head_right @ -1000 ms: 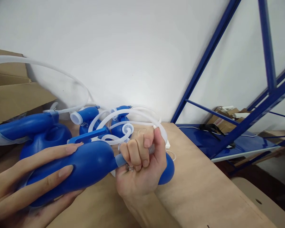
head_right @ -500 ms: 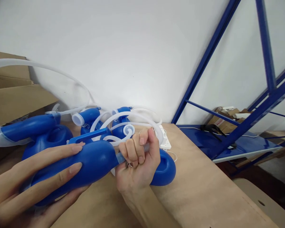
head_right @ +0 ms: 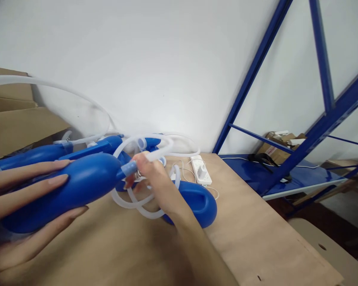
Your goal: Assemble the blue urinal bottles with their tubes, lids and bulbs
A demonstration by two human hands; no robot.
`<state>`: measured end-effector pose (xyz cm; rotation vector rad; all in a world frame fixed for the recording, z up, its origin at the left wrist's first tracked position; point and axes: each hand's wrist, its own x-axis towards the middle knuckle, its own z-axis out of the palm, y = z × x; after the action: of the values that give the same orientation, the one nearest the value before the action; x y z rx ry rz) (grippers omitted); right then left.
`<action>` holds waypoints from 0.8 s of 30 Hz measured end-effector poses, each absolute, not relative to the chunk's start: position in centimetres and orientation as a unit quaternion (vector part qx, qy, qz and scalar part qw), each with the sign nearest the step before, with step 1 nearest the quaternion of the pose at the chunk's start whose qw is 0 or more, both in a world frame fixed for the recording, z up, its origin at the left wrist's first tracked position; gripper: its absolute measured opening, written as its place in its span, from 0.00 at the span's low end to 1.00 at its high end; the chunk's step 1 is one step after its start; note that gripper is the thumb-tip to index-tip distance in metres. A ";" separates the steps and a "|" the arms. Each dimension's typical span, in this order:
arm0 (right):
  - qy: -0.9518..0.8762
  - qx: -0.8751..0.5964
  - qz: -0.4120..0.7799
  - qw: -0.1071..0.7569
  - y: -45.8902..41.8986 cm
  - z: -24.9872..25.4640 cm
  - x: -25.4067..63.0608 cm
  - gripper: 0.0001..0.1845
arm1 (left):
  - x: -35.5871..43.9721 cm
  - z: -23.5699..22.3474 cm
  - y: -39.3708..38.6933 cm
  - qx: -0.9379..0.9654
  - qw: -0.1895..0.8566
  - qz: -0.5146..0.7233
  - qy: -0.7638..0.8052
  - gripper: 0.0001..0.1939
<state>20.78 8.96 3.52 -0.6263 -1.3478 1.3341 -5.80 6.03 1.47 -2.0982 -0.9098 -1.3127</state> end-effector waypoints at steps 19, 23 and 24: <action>-0.694 -0.275 0.452 0.488 9.2 3.0 21.5 0.31 | -7.7 2.3 6.8 -0.766 0.283 -0.484 -0.314 0.41; -0.683 -0.271 0.483 0.476 9.7 3.0 21.7 0.26 | -7.8 2.0 7.2 -0.780 0.307 -0.452 -0.306 0.44; -0.681 -0.269 0.489 0.473 9.8 2.9 21.8 0.26 | -7.9 1.9 7.4 -0.779 0.309 -0.448 -0.311 0.44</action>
<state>21.78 9.84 2.92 -0.6580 -1.6670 1.1973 -7.88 7.36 1.94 -2.0583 -0.8222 -1.1843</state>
